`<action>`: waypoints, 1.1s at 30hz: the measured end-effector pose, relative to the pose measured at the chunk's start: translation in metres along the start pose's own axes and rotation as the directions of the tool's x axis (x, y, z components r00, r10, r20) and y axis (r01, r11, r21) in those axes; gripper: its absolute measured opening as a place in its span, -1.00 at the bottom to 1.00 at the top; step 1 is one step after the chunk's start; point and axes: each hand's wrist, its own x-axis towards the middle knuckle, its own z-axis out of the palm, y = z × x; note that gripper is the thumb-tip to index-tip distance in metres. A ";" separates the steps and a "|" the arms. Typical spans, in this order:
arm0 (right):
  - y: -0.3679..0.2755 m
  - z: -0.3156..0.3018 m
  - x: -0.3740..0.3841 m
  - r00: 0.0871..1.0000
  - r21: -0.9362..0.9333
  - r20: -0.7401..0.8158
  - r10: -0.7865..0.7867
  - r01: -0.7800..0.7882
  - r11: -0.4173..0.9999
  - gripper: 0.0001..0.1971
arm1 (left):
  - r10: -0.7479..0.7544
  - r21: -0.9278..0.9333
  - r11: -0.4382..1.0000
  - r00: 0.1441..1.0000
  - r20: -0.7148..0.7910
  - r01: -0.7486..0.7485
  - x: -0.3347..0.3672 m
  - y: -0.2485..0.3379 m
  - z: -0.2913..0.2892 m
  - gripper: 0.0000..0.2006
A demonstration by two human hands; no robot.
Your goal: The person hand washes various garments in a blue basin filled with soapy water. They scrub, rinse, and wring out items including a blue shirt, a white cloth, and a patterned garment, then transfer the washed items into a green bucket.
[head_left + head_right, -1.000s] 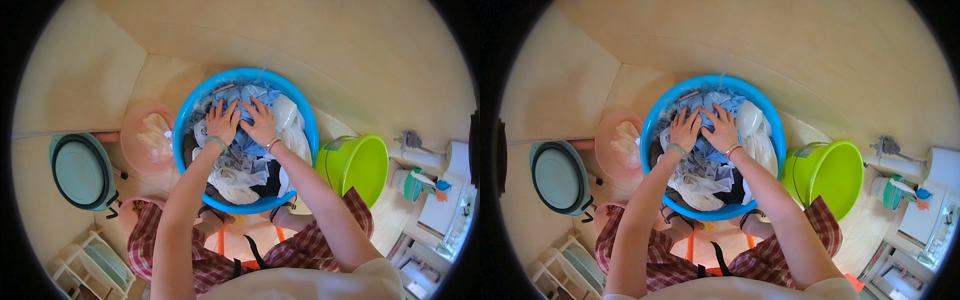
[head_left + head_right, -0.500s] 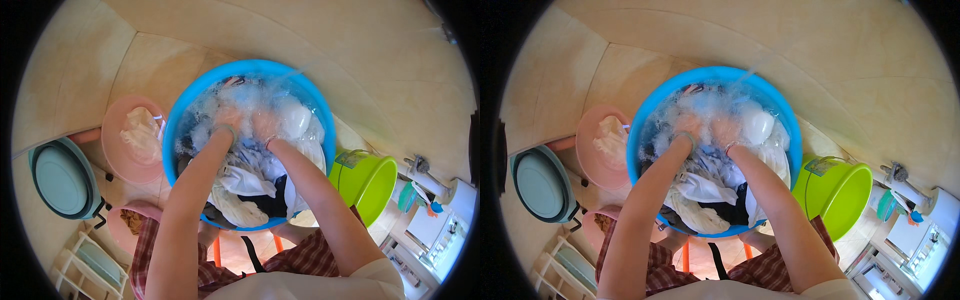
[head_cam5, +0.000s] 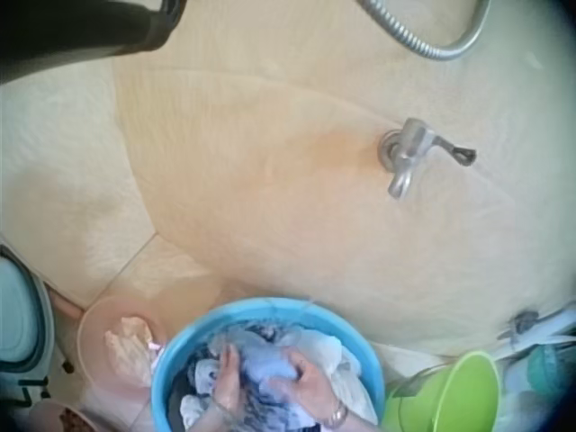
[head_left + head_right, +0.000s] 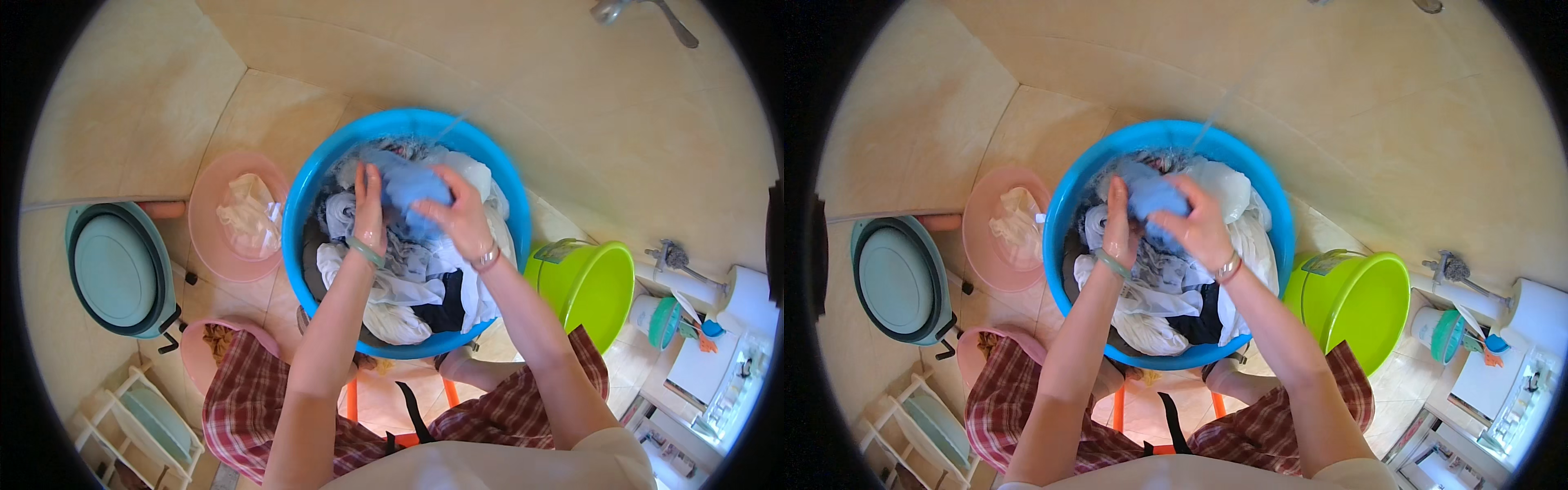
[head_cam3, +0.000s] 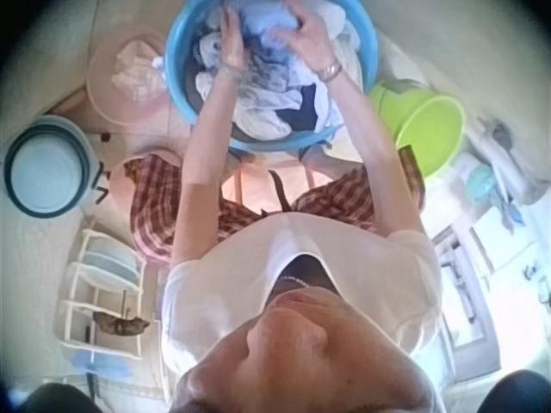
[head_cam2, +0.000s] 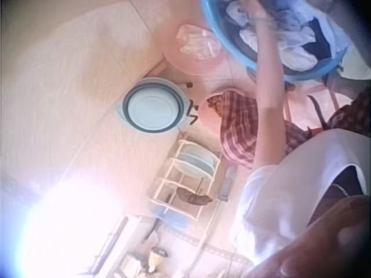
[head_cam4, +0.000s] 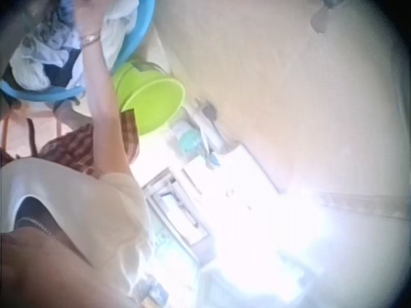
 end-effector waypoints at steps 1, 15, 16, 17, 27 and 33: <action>-0.011 0.004 -0.015 0.995 -0.020 0.071 -0.069 0.070 0.997 -0.56 | -0.089 -0.212 0.964 0.947 0.308 0.160 0.003 0.004 -0.006 -0.37; 0.057 0.045 -0.061 0.917 -0.673 0.019 -0.399 0.307 0.673 -0.84 | -0.192 -0.441 0.812 0.890 0.414 0.381 -0.012 -0.100 -0.027 -0.58; 0.061 0.043 -0.053 0.919 -0.647 0.007 -0.395 0.305 0.699 -0.86 | -0.193 -0.434 0.833 0.915 0.355 0.344 -0.005 -0.109 -0.028 -0.60; 0.064 0.042 -0.044 0.921 -0.619 -0.004 -0.391 0.304 0.724 -0.88 | -0.186 -0.421 0.856 0.939 0.290 0.300 -0.001 -0.115 -0.031 -0.61; 0.078 -0.035 0.031 0.898 -0.624 -0.362 -0.250 -0.034 0.781 -0.81 | 0.142 0.250 0.961 0.987 -0.078 -0.118 -0.027 -0.015 -0.009 -0.72; 0.092 -0.002 0.021 0.936 -0.760 -0.100 -0.338 0.147 0.633 -0.65 | 0.445 0.839 0.341 0.859 0.254 -0.424 -0.011 -0.006 -0.007 -0.24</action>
